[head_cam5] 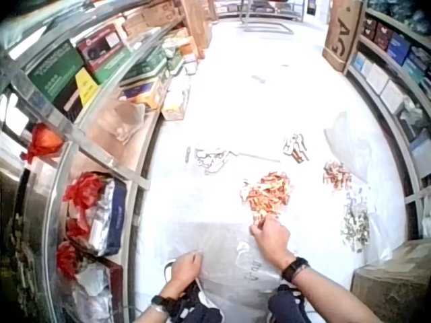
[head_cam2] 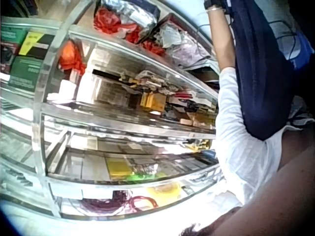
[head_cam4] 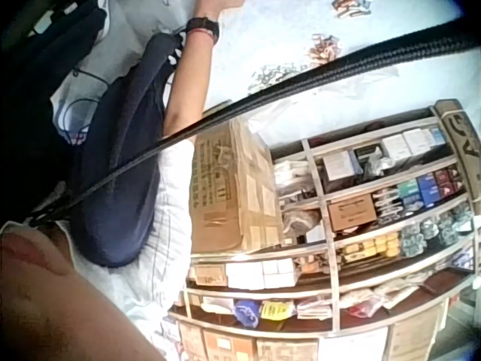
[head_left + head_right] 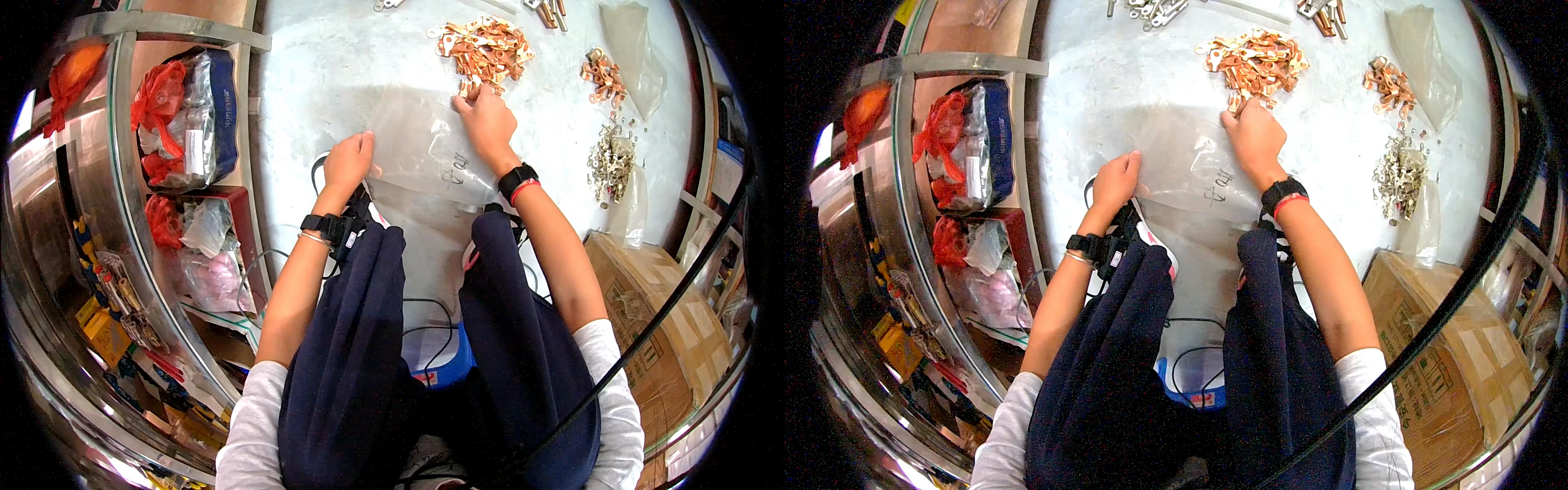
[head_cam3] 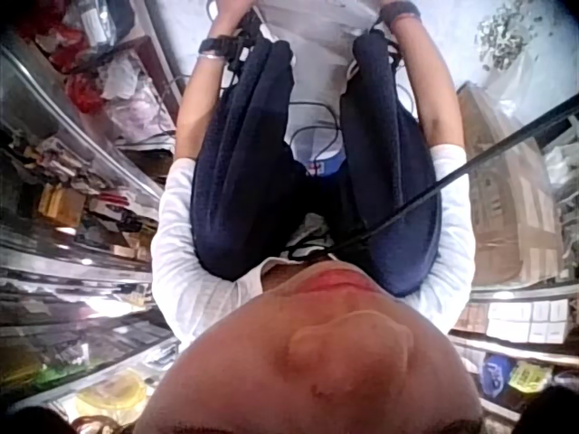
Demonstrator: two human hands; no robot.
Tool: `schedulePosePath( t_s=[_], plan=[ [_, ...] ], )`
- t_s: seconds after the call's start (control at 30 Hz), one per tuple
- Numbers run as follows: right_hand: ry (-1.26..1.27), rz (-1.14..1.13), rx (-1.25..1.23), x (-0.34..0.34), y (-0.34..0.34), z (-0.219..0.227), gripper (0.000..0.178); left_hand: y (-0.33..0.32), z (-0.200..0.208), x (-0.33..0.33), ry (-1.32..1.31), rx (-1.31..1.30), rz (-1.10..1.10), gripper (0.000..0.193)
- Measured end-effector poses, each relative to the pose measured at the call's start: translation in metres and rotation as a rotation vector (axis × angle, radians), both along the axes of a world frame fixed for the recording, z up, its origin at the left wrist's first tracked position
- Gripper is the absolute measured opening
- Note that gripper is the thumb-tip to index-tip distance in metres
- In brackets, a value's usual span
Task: Manually sort and place small metal hardware pieces into a plastic bag.
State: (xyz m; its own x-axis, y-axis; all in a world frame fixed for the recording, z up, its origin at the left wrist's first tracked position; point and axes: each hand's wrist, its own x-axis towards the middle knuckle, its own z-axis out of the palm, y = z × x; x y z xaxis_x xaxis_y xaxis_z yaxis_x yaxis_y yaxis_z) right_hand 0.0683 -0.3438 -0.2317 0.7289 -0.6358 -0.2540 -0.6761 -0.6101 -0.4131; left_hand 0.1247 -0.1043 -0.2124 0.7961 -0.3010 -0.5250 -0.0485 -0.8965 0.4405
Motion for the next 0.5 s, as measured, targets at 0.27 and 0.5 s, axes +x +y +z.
schedulePosePath(
  t_s=[0.27, 0.5],
  plan=[
    [-0.008, -0.001, -0.018, 0.0018, 0.0015, 0.0011, 0.03, -0.0001, 0.0017, 0.0002, 0.032, -0.029, 0.014, 0.048],
    [-0.032, -0.03, 0.022, 0.0021, 0.0028, 0.0009, 0.026, 0.002, -0.0023, -0.0004, 0.004, -0.038, 0.018, 0.05]
  ],
)
